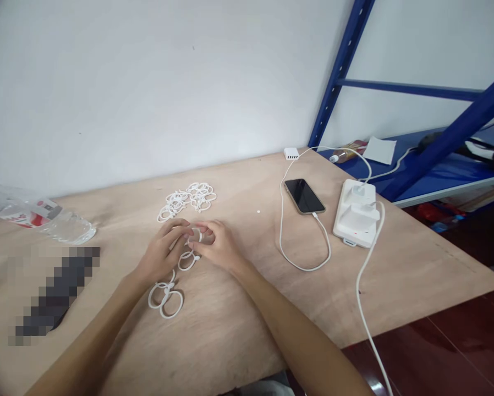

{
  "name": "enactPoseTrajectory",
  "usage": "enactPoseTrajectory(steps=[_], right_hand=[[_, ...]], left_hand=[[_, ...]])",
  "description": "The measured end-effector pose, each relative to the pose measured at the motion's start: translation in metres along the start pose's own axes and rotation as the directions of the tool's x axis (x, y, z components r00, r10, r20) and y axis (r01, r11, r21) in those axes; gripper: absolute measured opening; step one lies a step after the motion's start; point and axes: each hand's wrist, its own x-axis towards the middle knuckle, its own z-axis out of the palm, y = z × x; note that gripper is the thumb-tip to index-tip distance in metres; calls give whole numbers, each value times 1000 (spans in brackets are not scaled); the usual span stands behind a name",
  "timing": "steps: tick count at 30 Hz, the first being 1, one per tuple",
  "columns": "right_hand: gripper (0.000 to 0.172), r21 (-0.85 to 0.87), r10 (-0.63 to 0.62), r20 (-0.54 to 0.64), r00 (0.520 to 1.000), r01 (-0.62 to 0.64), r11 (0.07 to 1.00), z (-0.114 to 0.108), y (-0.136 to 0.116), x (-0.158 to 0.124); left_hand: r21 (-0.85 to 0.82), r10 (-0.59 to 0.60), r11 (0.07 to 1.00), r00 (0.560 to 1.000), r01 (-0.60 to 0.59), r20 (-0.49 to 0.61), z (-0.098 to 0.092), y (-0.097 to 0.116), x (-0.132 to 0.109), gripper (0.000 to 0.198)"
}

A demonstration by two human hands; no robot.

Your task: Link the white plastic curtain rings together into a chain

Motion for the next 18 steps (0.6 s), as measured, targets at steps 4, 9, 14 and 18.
enactPoseTrajectory(steps=[4, 9, 14, 18], right_hand=[[37, -12, -52, 77, 996, 54, 998, 0, -4, -2], [29, -74, -73, 89, 993, 80, 994, 1, -4, -5], [36, 31, 74, 24, 997, -75, 997, -2, -6, -5], [36, 306, 190, 95, 977, -210, 929, -5, -10, -2]], left_hand=[[-90, 17, 996, 994, -27, -112, 12, 10, -9, 21], [-199, -35, 980, 979, -5, -198, 14, 11, -13, 17], [-294, -230, 939, 963, 181, -142, 10, 11, -17, 36], [-409, -297, 870, 955, 274, 9, 13, 12, -19, 47]])
